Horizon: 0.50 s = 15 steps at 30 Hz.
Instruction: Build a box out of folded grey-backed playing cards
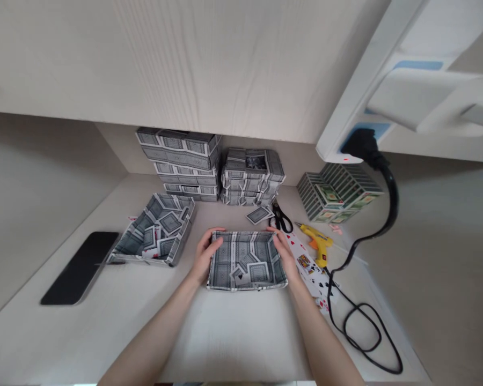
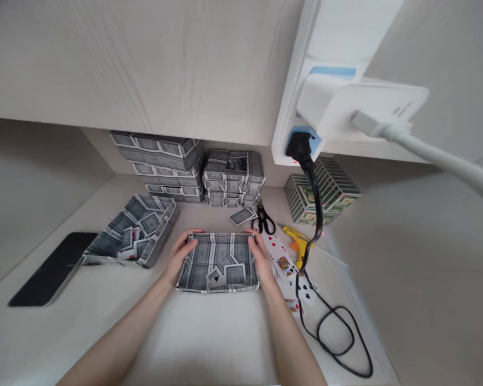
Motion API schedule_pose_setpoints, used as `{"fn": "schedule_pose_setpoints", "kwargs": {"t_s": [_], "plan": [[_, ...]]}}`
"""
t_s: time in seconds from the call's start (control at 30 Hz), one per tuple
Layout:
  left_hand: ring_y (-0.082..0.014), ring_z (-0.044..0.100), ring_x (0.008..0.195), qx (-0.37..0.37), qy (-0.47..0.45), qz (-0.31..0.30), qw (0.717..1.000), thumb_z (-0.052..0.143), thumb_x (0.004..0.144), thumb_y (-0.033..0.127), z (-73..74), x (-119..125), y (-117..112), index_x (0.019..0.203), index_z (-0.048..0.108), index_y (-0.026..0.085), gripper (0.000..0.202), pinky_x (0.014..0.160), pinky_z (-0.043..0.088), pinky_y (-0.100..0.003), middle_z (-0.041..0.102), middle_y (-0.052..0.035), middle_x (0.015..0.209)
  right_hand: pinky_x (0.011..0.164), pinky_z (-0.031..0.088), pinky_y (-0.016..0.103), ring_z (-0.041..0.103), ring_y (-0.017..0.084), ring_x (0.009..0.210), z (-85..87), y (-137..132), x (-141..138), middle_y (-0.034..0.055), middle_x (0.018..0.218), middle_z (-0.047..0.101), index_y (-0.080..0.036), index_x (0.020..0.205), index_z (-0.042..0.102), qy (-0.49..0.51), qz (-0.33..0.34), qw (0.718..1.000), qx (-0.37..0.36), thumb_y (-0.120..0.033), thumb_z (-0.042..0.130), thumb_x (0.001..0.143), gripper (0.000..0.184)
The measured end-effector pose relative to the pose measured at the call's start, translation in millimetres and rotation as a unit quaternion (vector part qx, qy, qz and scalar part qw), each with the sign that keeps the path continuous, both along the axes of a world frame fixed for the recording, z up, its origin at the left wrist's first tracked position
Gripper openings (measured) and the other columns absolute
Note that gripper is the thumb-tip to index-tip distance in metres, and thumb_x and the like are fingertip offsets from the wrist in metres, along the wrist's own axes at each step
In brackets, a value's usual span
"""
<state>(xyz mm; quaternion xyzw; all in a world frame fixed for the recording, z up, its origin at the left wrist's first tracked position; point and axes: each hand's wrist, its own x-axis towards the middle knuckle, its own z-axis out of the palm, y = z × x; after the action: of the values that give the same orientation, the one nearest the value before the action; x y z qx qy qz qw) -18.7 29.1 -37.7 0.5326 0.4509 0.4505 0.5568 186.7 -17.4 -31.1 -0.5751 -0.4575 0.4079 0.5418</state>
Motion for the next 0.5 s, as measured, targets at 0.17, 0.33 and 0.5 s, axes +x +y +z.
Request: {"fn": "schedule_pose_setpoints", "kwargs": {"t_s": [0.17,0.33,0.5], "plan": [[-0.0162,0.056,0.087,0.009,0.048,0.033,0.998,0.049,0.073,0.039,-4.5,2,2,0.097,0.054,0.017,0.033,0.074,0.044,-0.025,0.061,-0.0039,0.096,0.087,0.038,0.035,0.050,0.021,0.099,-2.4,0,-4,0.0048,0.104,0.058,-0.022,0.103,0.053,-0.010,-0.020,0.999,-0.023,-0.045,0.038,0.080,0.036],[-0.0155,0.055,0.082,0.022,0.035,0.089,0.995,0.052,0.071,0.037,-6.4,0,7,0.095,0.057,0.016,0.032,0.070,0.043,-0.024,0.061,-0.0041,0.091,0.091,0.035,0.038,0.051,0.020,0.102,-6.4,1,-1,0.0085,0.107,0.058,-0.018,0.103,0.056,0.150,-0.069,0.986,0.024,-0.051,0.027,0.083,0.048],[-0.0096,0.050,0.063,0.054,-0.038,0.213,0.975,0.056,0.069,0.035,-9.6,-5,7,0.074,0.062,0.015,0.021,0.056,0.038,-0.019,0.056,0.0003,0.069,0.086,0.040,0.038,0.055,0.019,0.094,-18.4,-2,17,0.0052,0.096,0.062,-0.020,0.087,0.061,0.225,-0.136,0.962,0.072,-0.051,0.035,0.080,0.041]]}}
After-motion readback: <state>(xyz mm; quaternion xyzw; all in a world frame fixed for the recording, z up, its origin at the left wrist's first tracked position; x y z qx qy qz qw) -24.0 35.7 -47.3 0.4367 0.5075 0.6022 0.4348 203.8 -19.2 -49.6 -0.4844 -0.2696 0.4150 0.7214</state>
